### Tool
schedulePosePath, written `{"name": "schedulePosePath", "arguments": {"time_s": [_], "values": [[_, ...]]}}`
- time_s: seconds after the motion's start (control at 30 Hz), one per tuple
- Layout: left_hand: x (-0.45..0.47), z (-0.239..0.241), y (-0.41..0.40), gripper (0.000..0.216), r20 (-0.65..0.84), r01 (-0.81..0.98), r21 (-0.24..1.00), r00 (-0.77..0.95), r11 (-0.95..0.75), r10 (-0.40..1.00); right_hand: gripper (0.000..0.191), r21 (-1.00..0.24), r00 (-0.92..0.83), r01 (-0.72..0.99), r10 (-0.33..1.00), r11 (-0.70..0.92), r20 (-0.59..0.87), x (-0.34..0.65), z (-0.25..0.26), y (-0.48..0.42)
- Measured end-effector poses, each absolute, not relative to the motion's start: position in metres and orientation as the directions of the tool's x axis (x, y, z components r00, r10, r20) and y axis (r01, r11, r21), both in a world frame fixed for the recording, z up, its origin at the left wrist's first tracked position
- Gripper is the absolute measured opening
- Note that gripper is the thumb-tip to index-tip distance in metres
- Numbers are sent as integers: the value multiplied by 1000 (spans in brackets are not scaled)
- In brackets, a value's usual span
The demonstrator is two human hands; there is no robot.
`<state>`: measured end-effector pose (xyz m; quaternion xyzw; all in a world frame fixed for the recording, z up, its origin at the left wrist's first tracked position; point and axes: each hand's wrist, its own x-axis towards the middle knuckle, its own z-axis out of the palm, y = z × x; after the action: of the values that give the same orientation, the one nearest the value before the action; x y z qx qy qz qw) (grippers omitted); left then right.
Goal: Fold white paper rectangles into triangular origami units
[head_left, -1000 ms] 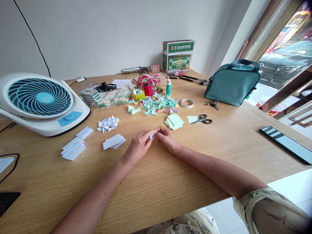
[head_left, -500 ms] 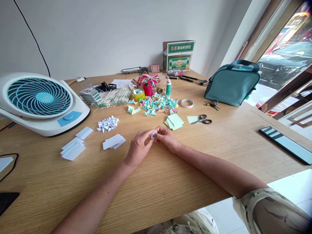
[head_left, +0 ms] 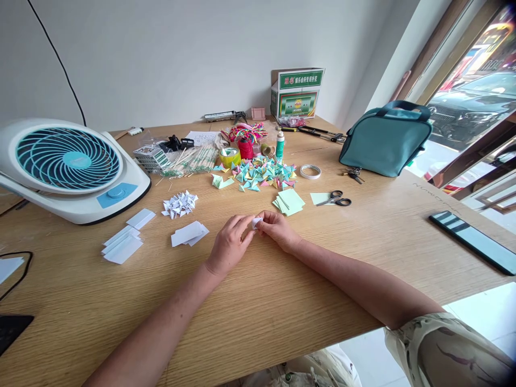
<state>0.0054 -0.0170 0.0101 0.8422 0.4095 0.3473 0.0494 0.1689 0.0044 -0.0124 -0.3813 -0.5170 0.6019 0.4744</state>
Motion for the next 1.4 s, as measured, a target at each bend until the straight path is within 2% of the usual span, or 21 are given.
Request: {"name": "schedulePosePath", "arguments": {"time_s": [0.27, 0.5, 0.7, 0.87, 1.03, 1.13, 1.23, 1.4], "values": [[10, 11, -20, 23, 535, 643, 482, 322, -595, 781, 32, -995, -225, -76, 971, 68, 84, 165, -14, 3], [12, 9, -19, 24, 511, 614, 565, 263, -551, 818, 26, -993, -177, 0, 977, 117, 115, 162, -21, 2], [11, 9, -19, 21, 532, 667, 477, 300, -573, 792, 23, -984, -156, 105, 979, 146, 129, 160, -25, 3], [11, 11, -20, 22, 535, 674, 456, 315, -581, 784, 21, -977, -172, 133, 974, 169, 145, 161, -22, 1], [13, 8, -21, 26, 520, 721, 366, 365, -588, 772, 18, -956, -131, 215, 976, 198, 173, 158, -26, 3], [15, 7, -20, 28, 537, 707, 384, 352, -594, 767, 17, -945, -119, 253, 976, 209, 184, 158, -26, 2], [14, 7, -17, 28, 542, 694, 435, 308, -574, 782, 19, -957, -155, 212, 973, 200, 169, 160, -20, 0], [9, 7, -12, 25, 509, 653, 552, 229, -519, 830, 36, -987, -255, 62, 958, 148, 128, 164, -11, -2]]}}
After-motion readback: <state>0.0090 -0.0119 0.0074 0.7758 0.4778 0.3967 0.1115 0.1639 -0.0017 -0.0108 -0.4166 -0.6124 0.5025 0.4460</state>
